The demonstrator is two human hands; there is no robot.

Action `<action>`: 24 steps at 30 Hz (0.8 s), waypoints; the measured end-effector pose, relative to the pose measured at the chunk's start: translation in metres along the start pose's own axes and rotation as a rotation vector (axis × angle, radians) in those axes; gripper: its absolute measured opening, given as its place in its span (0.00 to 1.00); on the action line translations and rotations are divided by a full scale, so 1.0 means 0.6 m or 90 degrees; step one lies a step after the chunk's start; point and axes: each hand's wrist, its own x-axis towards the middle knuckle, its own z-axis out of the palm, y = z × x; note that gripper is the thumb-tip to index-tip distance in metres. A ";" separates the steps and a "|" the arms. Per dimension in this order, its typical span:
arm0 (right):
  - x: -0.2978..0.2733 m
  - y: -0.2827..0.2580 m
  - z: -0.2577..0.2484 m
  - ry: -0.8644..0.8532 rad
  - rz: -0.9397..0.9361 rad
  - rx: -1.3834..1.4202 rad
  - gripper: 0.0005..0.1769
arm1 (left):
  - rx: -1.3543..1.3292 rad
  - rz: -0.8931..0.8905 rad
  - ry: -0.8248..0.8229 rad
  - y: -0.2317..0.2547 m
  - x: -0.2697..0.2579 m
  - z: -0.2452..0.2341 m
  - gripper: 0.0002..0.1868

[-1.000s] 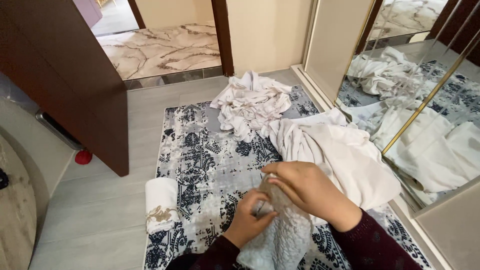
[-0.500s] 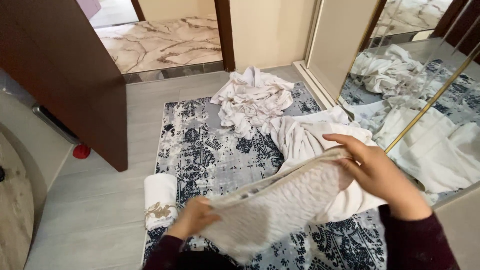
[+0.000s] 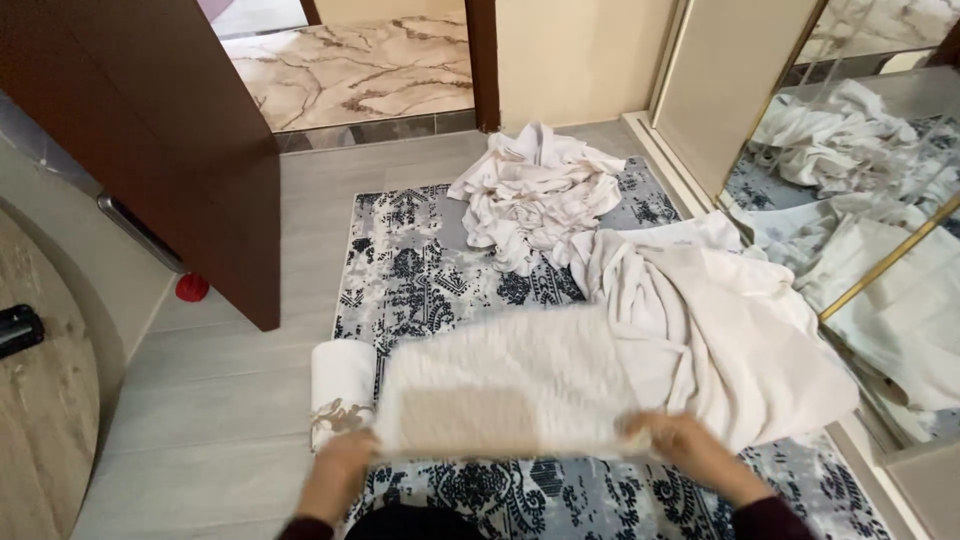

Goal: Folding various white and patterned linens and towels while sitting on a rug.

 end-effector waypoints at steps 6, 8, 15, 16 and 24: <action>0.023 0.192 0.082 -0.372 0.073 -0.218 0.09 | -0.725 -0.644 -0.607 -0.082 -0.125 0.142 0.10; 0.065 0.212 0.069 0.067 0.058 -0.414 0.19 | -0.413 -0.643 -0.867 -0.095 -0.079 0.136 0.11; 0.205 0.119 -0.003 0.313 -0.179 -0.804 0.58 | -0.088 -0.483 -0.701 -0.127 0.014 0.199 0.14; 0.211 0.095 -0.010 0.166 0.008 -0.736 0.58 | -0.070 -0.547 -0.549 -0.130 0.024 0.217 0.13; 0.265 0.337 -0.122 0.148 0.123 -0.337 0.31 | -0.439 -0.746 -0.323 -0.100 0.107 0.262 0.40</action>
